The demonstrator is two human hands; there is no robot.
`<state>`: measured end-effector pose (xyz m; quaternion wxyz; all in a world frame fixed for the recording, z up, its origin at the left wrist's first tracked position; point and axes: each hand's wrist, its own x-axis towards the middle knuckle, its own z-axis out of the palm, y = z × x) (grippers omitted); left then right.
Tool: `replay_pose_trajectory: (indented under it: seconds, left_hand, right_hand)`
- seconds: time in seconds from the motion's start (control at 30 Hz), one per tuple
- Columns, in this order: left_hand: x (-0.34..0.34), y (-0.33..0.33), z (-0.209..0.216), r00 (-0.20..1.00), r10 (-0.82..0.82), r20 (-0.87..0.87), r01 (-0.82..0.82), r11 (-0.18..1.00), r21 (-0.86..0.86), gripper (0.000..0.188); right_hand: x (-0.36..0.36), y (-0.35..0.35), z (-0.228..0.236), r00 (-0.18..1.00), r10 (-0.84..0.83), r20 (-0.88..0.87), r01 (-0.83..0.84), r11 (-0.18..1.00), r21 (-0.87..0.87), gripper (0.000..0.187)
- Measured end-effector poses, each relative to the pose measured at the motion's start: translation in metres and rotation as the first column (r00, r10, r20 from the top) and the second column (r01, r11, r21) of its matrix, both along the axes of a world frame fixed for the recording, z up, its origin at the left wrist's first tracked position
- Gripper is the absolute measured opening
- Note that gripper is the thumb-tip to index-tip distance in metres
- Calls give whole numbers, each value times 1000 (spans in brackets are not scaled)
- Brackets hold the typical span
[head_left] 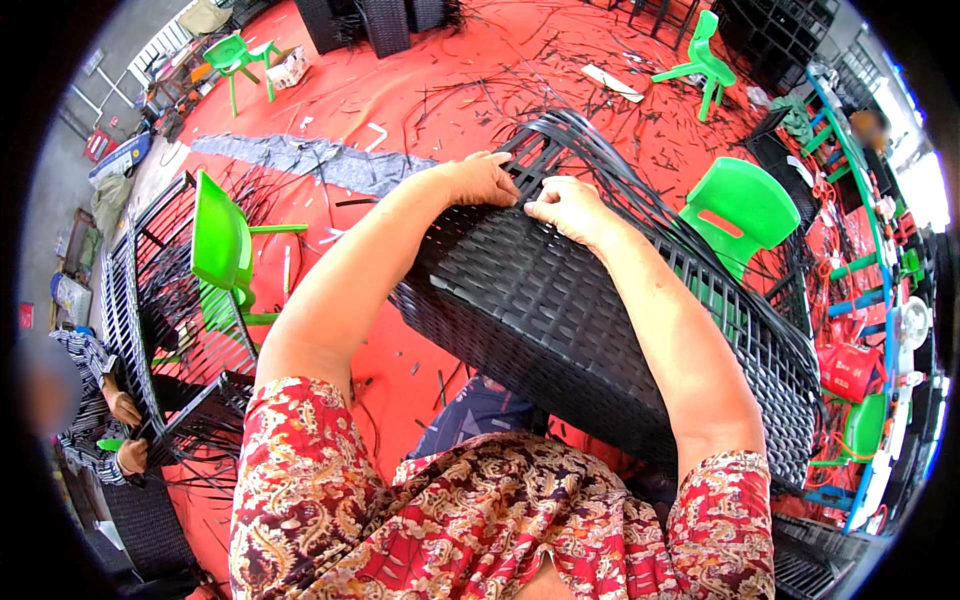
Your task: The person weaves black plastic strips into the frame of a wicker chair seat. They repeatedly thread the strips through the frame and press them down to secure the weave, working on the same chair throughout the clip.
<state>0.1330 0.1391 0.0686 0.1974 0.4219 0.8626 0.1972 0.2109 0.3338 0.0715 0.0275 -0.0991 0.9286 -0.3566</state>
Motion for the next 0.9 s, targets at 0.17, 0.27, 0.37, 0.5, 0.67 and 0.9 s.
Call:
replay_pose_trajectory:
  seconds: [0.17, 0.27, 0.37, 0.5, 0.67, 0.9]
  left_hand:
    - [1, 0, 1, 998, 4, 70, -15, 988, 157, 13]
    - [2, 2, 14, 980, 128, 153, -174, 921, 349, 15]
    - [-1, -12, 23, 735, 231, 637, -615, 623, 483, 41]
    - [0, -13, 19, 770, 284, 571, -582, 680, 446, 34]
    - [-14, -24, 10, 937, 333, 109, -347, 926, 150, 20]
    - [-20, -29, -5, 968, 249, -31, -251, 960, -122, 31]
  right_hand:
    - [6, -8, -1, 995, -68, -70, 77, 989, 126, 30]
    - [-6, 1, -14, 995, -100, -15, 96, 982, -161, 28]
    - [-11, -6, -1, 995, -61, 75, 78, 965, -252, 31]
    - [-23, -24, 8, 996, -6, 92, 18, 990, -140, 35]
    - [-24, -33, 2, 967, -49, 249, 112, 963, -245, 28]
    - [-33, -31, -6, 957, 26, 290, 36, 978, -207, 15]
